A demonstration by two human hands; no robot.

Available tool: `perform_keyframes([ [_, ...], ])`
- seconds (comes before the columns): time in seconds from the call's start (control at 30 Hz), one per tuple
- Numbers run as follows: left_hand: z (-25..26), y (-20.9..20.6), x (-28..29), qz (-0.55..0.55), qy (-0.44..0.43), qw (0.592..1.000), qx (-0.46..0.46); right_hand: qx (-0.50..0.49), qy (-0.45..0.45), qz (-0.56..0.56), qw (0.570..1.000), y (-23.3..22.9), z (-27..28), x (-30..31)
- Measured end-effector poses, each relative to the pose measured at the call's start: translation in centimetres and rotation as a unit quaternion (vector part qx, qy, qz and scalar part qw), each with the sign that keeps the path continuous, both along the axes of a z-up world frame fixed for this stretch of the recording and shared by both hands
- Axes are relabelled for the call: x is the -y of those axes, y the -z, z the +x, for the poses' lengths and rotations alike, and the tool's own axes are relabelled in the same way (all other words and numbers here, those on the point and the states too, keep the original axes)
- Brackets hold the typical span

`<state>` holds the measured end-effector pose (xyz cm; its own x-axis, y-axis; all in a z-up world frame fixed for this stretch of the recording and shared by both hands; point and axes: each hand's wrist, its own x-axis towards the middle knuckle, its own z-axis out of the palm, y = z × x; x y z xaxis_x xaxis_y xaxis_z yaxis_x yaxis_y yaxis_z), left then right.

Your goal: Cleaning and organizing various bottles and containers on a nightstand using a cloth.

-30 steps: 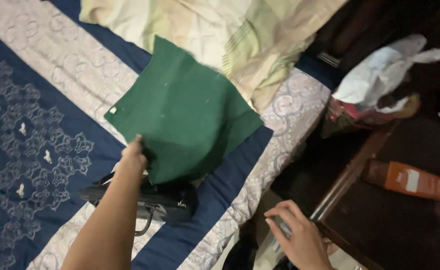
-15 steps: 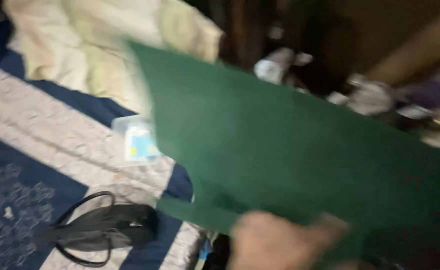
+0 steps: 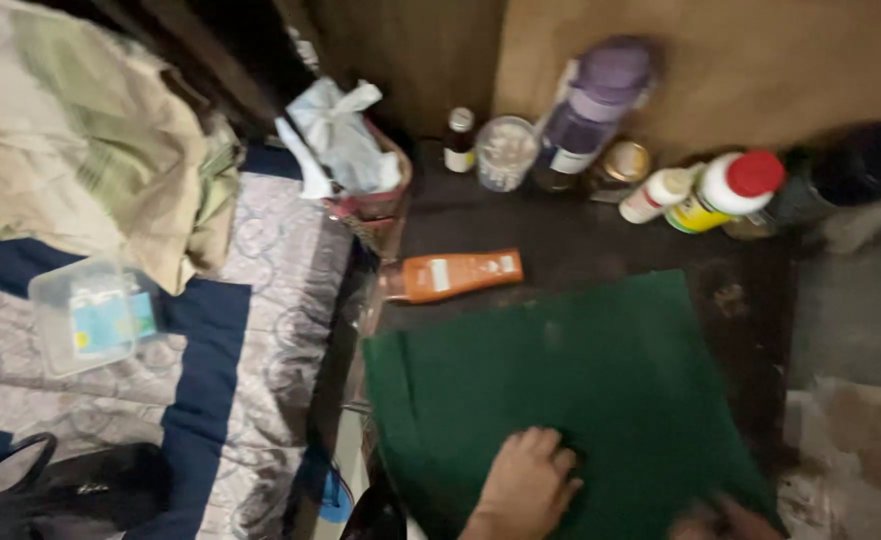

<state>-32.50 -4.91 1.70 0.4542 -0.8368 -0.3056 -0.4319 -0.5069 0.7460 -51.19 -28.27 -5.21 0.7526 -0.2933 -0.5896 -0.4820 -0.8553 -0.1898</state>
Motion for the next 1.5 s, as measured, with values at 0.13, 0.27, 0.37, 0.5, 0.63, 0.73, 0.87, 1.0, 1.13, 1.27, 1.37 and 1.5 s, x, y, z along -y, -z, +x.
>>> perform_keyframes([
  [0.13,1.7,2.1,-0.7,-0.077,-0.139,0.982,0.101,-0.091,0.013,0.057,0.994,-14.2,17.6,-4.7],
  [0.27,9.7,1.1,-2.2,0.089,-0.281,0.872,0.390,-0.085,-0.088,0.126,0.984,-14.8,20.7,-6.6],
  [0.37,16.6,-1.0,-2.5,0.119,-0.297,0.858,0.403,0.044,-0.107,0.078,0.990,-12.6,19.4,-6.5],
  [0.5,22.3,-1.3,-2.8,0.184,-0.226,0.878,0.379,0.025,-0.061,0.095,0.993,-11.2,20.0,-6.9],
  [0.63,23.8,-1.2,-4.3,0.177,-0.252,0.851,0.425,0.007,0.004,0.047,0.999,-11.0,22.2,-7.9],
  [0.73,23.1,-4.0,-4.6,0.102,-0.357,0.814,0.446,-0.013,0.051,0.027,0.998,-11.3,25.2,-8.1],
  [0.87,20.5,-6.4,-5.0,0.058,-0.467,0.776,0.421,0.074,0.038,-0.041,0.996,-9.2,27.3,-7.5],
  [1.0,17.7,-5.3,-7.6,0.071,-0.496,0.762,0.410,0.081,0.019,-0.058,0.995,-8.7,29.2,-6.6],
  [1.13,15.5,-3.9,-11.5,0.051,-0.557,0.715,0.419,0.076,0.030,-0.051,0.995,-8.8,30.2,-6.3],
  [1.27,13.5,-4.6,-15.1,-0.060,-0.691,0.638,0.335,0.099,0.028,-0.059,0.993,-7.9,30.6,-5.9],
  [1.37,12.0,-4.6,-16.1,-0.144,-0.706,0.619,0.312,0.053,0.046,-0.034,0.997,-9.3,31.5,-6.0],
  [1.5,11.4,-4.8,-14.5,-0.136,-0.675,0.653,0.315,0.048,0.060,-0.011,0.997,-9.7,31.3,-6.4],
])
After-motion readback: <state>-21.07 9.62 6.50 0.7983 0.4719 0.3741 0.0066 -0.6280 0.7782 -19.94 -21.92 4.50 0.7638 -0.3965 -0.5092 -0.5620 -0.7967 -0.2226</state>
